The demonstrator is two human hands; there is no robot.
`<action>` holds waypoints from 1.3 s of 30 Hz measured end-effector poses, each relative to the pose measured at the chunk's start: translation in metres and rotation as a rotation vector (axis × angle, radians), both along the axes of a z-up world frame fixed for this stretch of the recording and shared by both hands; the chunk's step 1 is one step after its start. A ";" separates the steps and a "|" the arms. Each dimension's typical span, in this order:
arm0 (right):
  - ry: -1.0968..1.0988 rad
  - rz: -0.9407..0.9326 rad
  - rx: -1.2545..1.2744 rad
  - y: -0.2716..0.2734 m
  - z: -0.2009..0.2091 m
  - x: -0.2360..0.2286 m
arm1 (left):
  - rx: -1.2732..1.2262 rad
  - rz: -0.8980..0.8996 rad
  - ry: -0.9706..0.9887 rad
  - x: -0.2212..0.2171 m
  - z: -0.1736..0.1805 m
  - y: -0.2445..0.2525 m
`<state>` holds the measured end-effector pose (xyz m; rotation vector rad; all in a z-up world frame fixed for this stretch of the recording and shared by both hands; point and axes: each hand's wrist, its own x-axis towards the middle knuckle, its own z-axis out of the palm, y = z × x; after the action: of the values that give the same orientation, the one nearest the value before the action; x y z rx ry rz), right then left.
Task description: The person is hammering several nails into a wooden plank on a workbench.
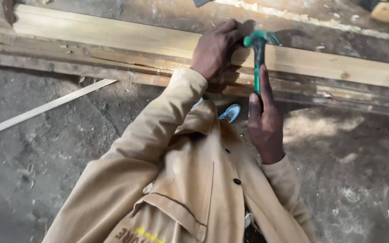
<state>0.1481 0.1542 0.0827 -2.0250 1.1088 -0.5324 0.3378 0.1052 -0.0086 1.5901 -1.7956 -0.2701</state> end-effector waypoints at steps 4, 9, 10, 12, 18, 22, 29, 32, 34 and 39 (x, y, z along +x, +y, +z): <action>-0.192 -0.077 0.021 -0.003 -0.001 -0.003 | -0.113 0.023 -0.014 -0.004 -0.011 -0.011; -0.262 -0.309 -0.010 -0.003 -0.015 -0.002 | -0.014 0.042 0.285 -0.041 -0.007 -0.028; -0.207 -0.352 -0.202 -0.001 -0.011 -0.002 | -0.077 -0.037 0.333 -0.051 0.003 -0.028; -0.332 -0.360 -0.179 -0.002 -0.016 0.002 | -0.060 -0.081 0.593 -0.069 0.022 -0.009; -0.211 -0.451 -0.229 0.003 -0.062 0.000 | 0.127 -0.286 1.212 -0.095 0.005 0.031; -0.141 -0.407 -0.188 -0.003 -0.076 -0.004 | 0.131 -0.204 1.315 -0.100 -0.029 0.037; -0.323 -0.316 -0.065 -0.003 -0.035 0.028 | 0.268 -0.084 1.577 -0.055 0.005 0.078; -0.471 -0.295 0.052 0.006 -0.033 0.044 | 0.233 -0.002 1.772 -0.053 0.015 0.092; -0.532 -0.283 0.079 0.013 -0.038 0.053 | 0.197 0.163 1.897 -0.057 0.013 0.091; -0.529 -0.165 0.116 0.012 -0.022 0.068 | 0.143 0.125 1.912 -0.037 0.005 0.092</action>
<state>0.2166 0.1661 0.0604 -1.5675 0.9529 -0.9954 0.3009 0.1976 -0.0032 0.7161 -0.1511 -1.2850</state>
